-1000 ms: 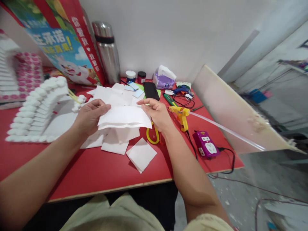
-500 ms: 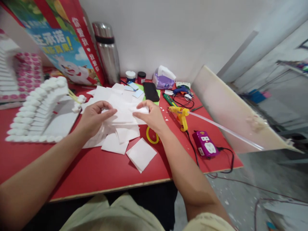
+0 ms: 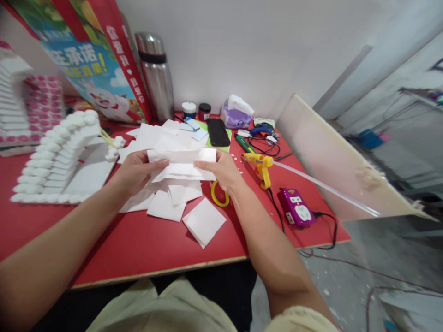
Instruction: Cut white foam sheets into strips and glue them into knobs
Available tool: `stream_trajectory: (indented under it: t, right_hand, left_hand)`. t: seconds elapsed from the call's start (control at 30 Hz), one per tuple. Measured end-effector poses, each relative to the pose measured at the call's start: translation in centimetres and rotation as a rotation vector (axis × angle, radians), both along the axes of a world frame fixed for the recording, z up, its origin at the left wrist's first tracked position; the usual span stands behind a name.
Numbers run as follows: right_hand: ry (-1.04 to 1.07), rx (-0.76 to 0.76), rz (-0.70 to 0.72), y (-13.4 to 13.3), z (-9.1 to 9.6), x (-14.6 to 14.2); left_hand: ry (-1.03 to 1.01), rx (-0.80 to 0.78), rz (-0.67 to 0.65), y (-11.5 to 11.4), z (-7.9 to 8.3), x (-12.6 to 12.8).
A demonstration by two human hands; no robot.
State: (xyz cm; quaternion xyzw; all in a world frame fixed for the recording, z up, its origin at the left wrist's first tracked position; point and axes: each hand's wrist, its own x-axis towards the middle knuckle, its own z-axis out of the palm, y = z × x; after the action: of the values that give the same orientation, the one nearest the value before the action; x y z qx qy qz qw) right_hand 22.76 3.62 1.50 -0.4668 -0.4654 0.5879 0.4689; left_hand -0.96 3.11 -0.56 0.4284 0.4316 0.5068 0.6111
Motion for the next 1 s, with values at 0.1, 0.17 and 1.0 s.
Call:
stream_trajectory:
  t: [0.1, 0.17, 1.0]
  right_hand:
    - [0.028, -0.026, 0.031, 0.0, -0.1, 0.0]
    - [0.024, 0.012, 0.040, 0.0, -0.2, -0.1]
    - [0.225, -0.035, 0.359, -0.4, 2.3, 2.1]
  left_hand:
    - [-0.008, 0.024, -0.022, -0.2, -0.1, 0.1]
    - [-0.020, 0.041, -0.027, -0.2, -0.2, 0.2]
    - [-0.227, 0.007, -0.580, -0.4, 1.4, -1.9]
